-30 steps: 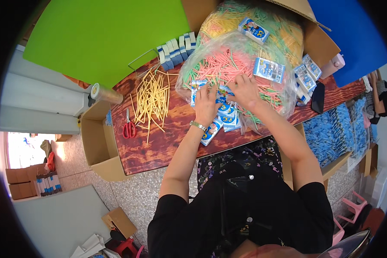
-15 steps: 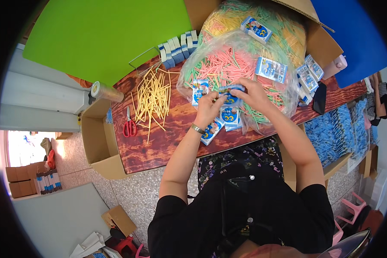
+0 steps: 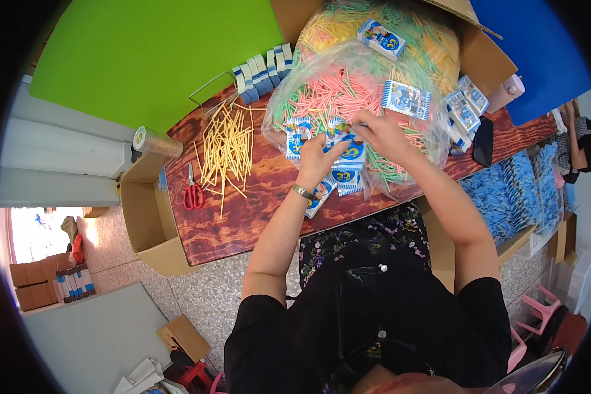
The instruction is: Sorting and packaging colorful items into small plastic packets from a large bulk bag at a workstation.
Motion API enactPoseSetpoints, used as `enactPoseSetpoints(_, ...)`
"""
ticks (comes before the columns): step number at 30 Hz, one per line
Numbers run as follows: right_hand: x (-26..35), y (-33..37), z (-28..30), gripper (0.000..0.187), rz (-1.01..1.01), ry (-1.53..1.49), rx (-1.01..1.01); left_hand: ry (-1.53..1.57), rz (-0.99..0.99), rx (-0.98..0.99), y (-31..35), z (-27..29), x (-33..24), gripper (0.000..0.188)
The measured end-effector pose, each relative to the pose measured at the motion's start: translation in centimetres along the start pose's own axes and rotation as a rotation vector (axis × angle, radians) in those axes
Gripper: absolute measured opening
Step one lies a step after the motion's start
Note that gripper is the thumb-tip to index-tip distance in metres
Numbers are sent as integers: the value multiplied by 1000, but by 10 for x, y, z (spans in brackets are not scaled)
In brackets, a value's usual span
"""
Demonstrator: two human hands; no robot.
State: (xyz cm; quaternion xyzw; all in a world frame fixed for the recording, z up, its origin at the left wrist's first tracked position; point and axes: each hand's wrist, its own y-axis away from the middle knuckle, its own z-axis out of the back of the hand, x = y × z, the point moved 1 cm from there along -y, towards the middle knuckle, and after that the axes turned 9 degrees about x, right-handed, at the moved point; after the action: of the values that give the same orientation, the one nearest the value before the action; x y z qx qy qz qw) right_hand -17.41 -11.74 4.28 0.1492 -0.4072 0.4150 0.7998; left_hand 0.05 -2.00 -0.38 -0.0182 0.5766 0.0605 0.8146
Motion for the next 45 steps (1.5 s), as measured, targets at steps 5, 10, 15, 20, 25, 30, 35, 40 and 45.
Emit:
enactPoseSetpoints(5,-12,0,-7,13,113,319,-158,-801,-161,-142,7,10,-12,49)
enactPoseSetpoints(10,14,-2,16,21,134,92,-11,-387,-342,-98,5,12,-19,44)
enactPoseSetpoints(15,37,-1,48,19,-67,-9,85,241,-147,109,-12,1,-32,25)
enactPoseSetpoints(20,40,8,62,15,-5,-22,47,97,-135,78,-16,1,-48,25)
enactPoseSetpoints(25,32,13,58,17,78,-107,42,386,-157,264,-11,-19,-59,16)
enactPoseSetpoints(30,54,6,71,18,8,78,111,339,-41,327,-14,-11,-66,16)
enactPoseSetpoints(35,41,11,67,24,85,124,116,-15,-181,25,-17,-9,-69,32)
enactPoseSetpoints(40,-4,37,88,22,-90,82,122,44,-118,-50,-2,-2,-41,36)
enactPoseSetpoints(45,-47,68,68,14,-105,609,199,228,-86,-18,6,-12,-16,36)
